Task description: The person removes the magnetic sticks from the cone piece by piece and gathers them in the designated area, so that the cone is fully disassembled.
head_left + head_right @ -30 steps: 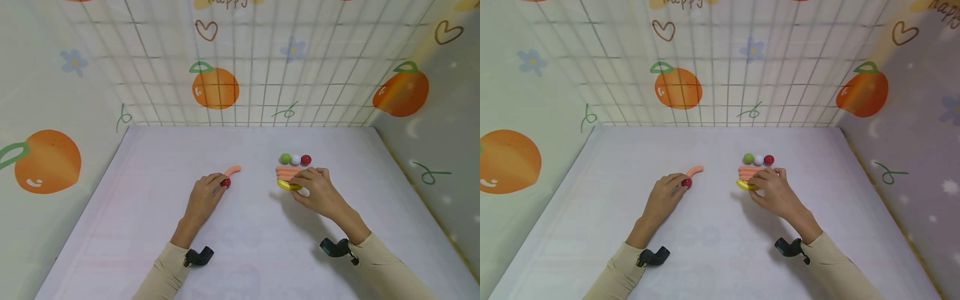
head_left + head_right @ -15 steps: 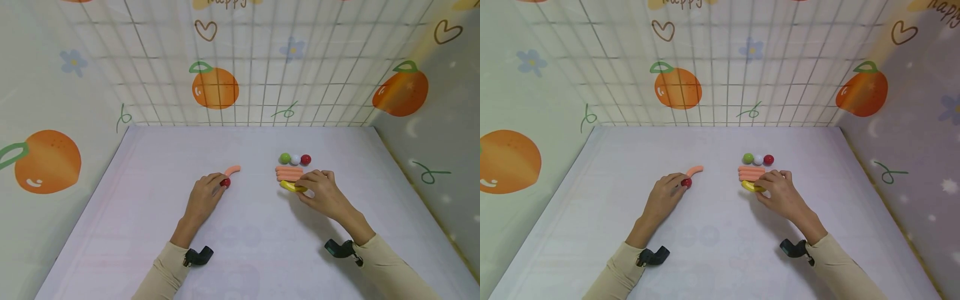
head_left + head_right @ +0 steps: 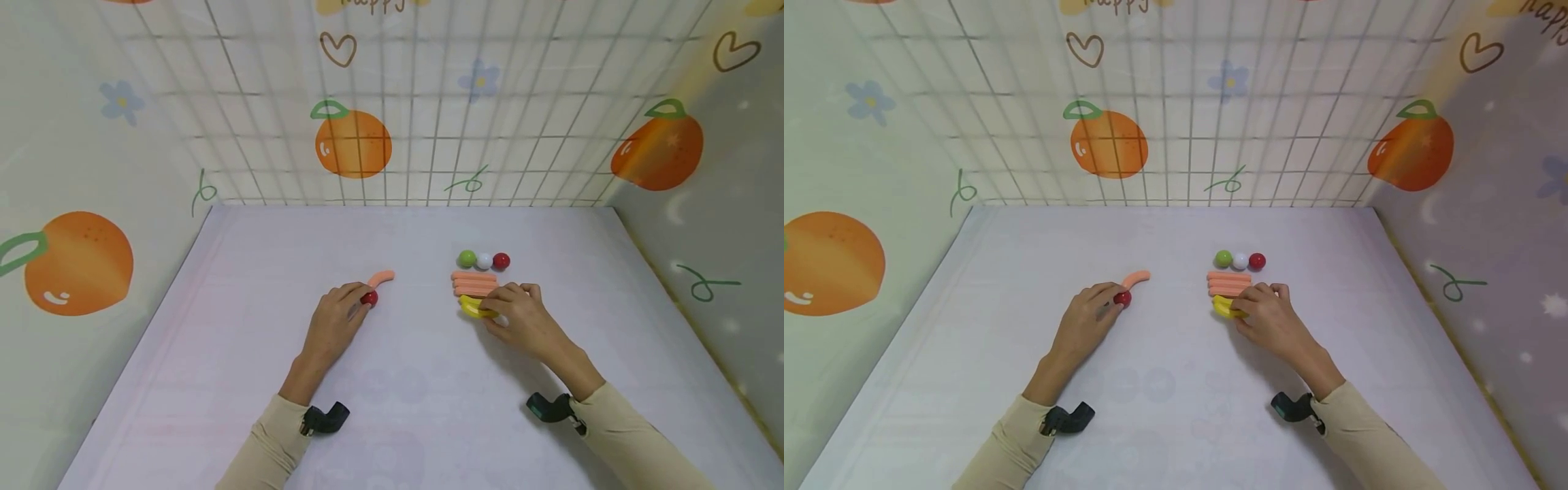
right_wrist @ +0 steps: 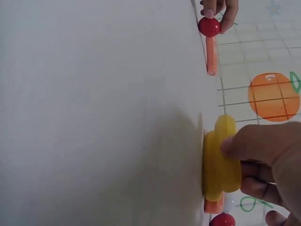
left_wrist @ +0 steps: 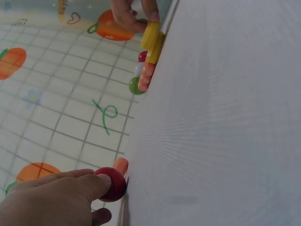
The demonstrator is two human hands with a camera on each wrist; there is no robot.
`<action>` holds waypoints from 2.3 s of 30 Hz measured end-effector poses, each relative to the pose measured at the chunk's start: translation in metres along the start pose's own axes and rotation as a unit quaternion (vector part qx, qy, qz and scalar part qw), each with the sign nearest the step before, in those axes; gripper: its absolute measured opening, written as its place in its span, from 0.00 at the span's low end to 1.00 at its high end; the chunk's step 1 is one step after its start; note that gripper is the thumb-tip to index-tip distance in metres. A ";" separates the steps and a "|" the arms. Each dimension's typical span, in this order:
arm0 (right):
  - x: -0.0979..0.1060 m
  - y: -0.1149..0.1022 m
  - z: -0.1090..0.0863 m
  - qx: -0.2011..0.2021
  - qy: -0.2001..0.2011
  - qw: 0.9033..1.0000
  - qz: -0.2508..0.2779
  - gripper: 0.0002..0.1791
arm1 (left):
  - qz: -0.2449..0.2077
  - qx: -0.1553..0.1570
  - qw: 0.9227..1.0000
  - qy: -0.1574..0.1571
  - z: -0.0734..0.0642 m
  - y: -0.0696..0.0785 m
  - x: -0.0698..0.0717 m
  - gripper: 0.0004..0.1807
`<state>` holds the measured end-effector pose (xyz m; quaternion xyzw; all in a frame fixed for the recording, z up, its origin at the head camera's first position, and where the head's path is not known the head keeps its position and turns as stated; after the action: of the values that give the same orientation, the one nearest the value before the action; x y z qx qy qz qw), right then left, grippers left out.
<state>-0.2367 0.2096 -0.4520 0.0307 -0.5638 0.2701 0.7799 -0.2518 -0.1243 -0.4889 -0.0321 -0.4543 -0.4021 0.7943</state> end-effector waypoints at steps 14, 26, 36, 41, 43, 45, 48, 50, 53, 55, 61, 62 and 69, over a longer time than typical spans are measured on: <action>-0.007 0.005 -0.001 0.002 -0.007 1.000 -0.009 0.14 | 0.007 -0.006 1.000 -0.003 0.001 0.002 -0.001 0.20; -0.008 0.006 -0.005 0.011 0.010 1.000 -0.012 0.17 | -0.049 -0.002 0.999 0.005 0.001 0.004 -0.004 0.19; -0.010 -0.018 -0.002 0.055 0.047 0.996 0.045 0.14 | -0.055 -0.035 0.998 0.007 0.001 0.003 -0.004 0.15; -0.017 -0.039 0.005 0.076 0.056 0.994 0.063 0.11 | -0.038 -0.042 0.998 -0.003 0.000 0.000 -0.007 0.13; -0.021 -0.048 0.008 0.079 0.049 0.993 0.067 0.11 | -0.037 -0.049 0.998 0.001 0.000 0.000 -0.007 0.12; -0.025 -0.057 0.012 0.075 0.034 0.994 0.074 0.11 | -0.039 -0.057 0.998 0.000 0.000 0.001 -0.007 0.10; -0.030 -0.069 0.018 0.058 0.006 0.995 0.086 0.10 | -0.040 -0.062 0.997 -0.008 0.001 0.003 -0.007 0.10; -0.033 -0.077 0.023 0.042 -0.013 0.995 0.094 0.11 | -0.036 -0.057 0.998 -0.018 0.001 0.004 -0.007 0.11; -0.038 -0.087 0.032 0.026 -0.029 0.995 0.096 0.12 | -0.029 -0.051 0.998 -0.024 0.001 0.004 -0.007 0.11; -0.042 -0.092 0.038 0.021 -0.034 0.995 0.094 0.12 | -0.029 -0.049 0.998 -0.025 0.001 0.003 -0.006 0.11; -0.051 -0.107 0.052 0.008 -0.041 0.995 0.092 0.14 | -0.036 -0.047 0.998 -0.018 0.001 0.002 -0.004 0.12; -0.053 -0.108 0.054 0.005 -0.044 0.995 0.090 0.15 | -0.034 -0.046 0.998 -0.014 0.001 0.002 -0.003 0.12; -0.071 -0.113 0.060 -0.015 -0.065 0.996 0.060 0.18 | -0.034 -0.050 0.998 0.014 0.001 0.002 -0.005 0.11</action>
<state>-0.2525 0.0648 -0.4648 0.0026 -0.6182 0.3059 0.7241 -0.2524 -0.1199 -0.4912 -0.0505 -0.4237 -0.4517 0.7835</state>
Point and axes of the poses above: each hand's wrist, its own z-axis towards the middle knuckle, its own x-axis out of the back of the hand, y = z × x, the point moved 4 cm from there along z, towards the middle knuckle, and after that the axes turned 12 degrees about -x, right-handed, at the moved point
